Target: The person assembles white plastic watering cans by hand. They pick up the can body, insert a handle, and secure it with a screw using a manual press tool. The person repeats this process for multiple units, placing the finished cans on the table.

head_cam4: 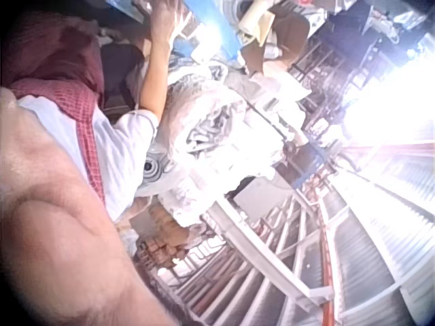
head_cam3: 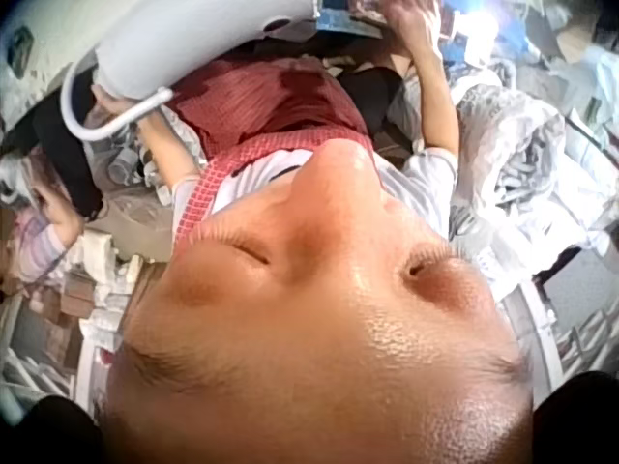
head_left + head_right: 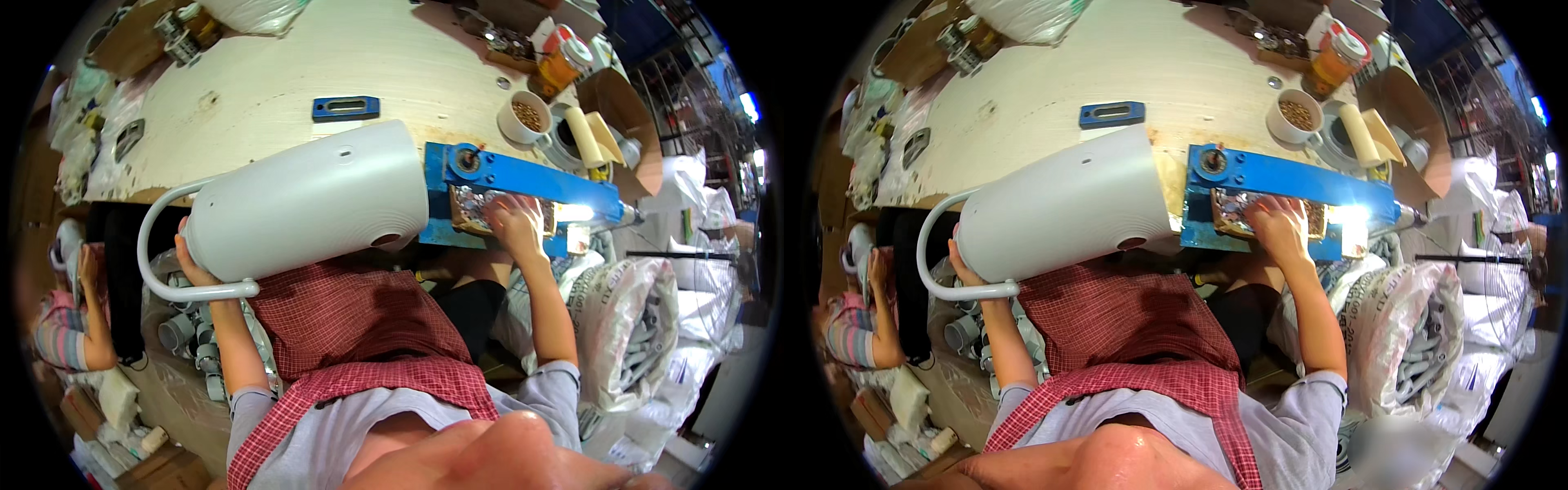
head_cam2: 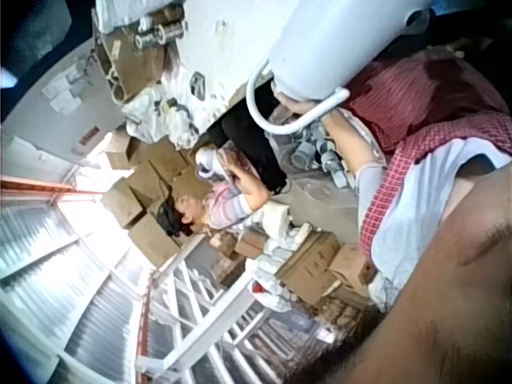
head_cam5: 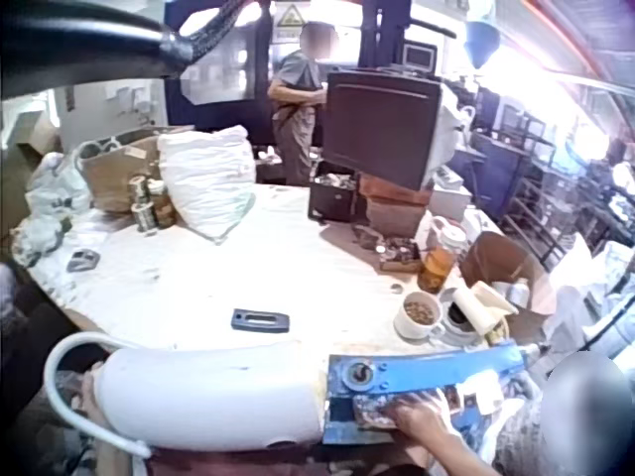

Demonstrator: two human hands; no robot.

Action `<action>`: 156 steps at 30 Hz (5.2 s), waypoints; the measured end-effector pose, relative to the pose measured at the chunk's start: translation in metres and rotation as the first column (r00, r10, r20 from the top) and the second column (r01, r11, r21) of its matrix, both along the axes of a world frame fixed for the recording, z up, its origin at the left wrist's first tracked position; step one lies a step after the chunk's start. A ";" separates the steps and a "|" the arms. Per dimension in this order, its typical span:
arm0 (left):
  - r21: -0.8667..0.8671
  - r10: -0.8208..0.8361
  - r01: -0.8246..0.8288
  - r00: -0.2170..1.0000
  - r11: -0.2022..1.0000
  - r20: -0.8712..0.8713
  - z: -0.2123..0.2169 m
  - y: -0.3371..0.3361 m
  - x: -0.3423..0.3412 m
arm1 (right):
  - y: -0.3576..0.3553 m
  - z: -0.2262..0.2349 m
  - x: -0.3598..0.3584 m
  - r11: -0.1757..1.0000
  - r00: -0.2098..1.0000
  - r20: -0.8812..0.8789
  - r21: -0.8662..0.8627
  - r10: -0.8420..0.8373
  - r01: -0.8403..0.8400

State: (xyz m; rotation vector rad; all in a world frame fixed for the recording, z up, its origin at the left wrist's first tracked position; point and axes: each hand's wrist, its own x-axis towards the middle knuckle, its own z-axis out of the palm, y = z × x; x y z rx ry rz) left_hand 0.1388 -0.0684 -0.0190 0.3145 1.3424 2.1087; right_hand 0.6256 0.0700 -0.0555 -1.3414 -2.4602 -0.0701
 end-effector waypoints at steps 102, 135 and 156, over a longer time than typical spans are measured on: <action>0.027 -0.550 0.556 0.828 0.831 -0.108 -0.052 0.149 0.194 | -0.201 0.154 0.287 0.650 0.515 -0.436 -0.252 -0.738 0.717; -0.075 -0.328 0.672 0.258 0.737 -0.909 -0.028 0.160 0.182 | 0.054 0.234 -0.086 0.931 0.950 0.199 -0.323 0.239 -0.167; -0.065 -0.271 0.555 0.297 0.829 -0.916 -0.027 0.146 0.188 | 0.045 0.233 -0.100 0.924 0.959 0.256 -0.382 0.124 -0.017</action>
